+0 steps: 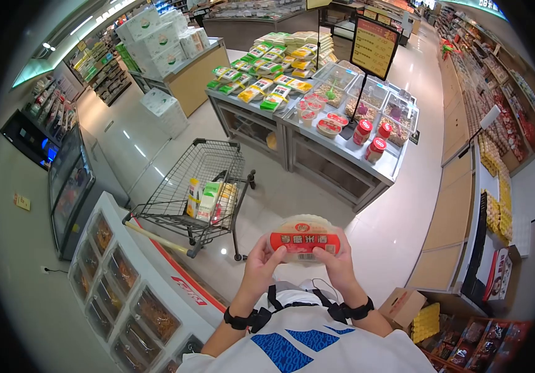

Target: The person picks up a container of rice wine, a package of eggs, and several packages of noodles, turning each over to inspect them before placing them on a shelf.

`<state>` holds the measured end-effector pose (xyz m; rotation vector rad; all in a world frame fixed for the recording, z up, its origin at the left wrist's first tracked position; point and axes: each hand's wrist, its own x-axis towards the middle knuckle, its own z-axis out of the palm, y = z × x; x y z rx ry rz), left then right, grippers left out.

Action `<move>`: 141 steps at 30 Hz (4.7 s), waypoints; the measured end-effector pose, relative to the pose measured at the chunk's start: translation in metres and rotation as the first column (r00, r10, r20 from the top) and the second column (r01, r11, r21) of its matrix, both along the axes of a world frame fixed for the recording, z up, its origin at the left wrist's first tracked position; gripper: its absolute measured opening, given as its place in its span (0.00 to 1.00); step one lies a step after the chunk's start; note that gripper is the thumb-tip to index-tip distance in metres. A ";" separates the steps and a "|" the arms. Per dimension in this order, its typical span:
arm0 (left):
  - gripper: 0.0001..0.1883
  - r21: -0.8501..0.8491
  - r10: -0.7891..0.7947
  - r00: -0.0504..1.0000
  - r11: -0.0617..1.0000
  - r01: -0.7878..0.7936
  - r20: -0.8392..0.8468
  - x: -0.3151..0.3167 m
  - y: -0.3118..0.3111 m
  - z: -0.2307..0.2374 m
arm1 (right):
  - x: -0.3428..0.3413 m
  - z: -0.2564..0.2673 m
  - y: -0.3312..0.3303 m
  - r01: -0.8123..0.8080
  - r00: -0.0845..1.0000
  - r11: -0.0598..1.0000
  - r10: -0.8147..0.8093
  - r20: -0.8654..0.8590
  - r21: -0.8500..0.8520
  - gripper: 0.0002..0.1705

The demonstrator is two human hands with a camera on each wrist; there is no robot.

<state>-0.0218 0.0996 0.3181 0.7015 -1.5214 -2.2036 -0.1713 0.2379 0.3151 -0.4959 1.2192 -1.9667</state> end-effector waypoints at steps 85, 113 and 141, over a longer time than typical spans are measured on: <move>0.30 -0.432 -0.237 0.946 0.846 0.314 0.223 -0.407 -0.327 -0.024 | -0.382 -0.036 -0.259 0.120 0.872 0.930 0.067 -0.484 0.347 0.32; 0.34 -0.522 -0.020 0.652 0.582 0.624 0.758 -0.449 -0.563 -0.155 | -0.750 -0.336 -0.390 0.148 0.899 0.554 -0.420 0.121 0.819 0.18; 0.36 -0.484 0.266 0.609 0.846 0.224 0.747 -0.268 -0.329 -0.168 | -0.540 -0.287 -0.410 0.107 0.732 0.814 0.324 -0.599 0.571 0.15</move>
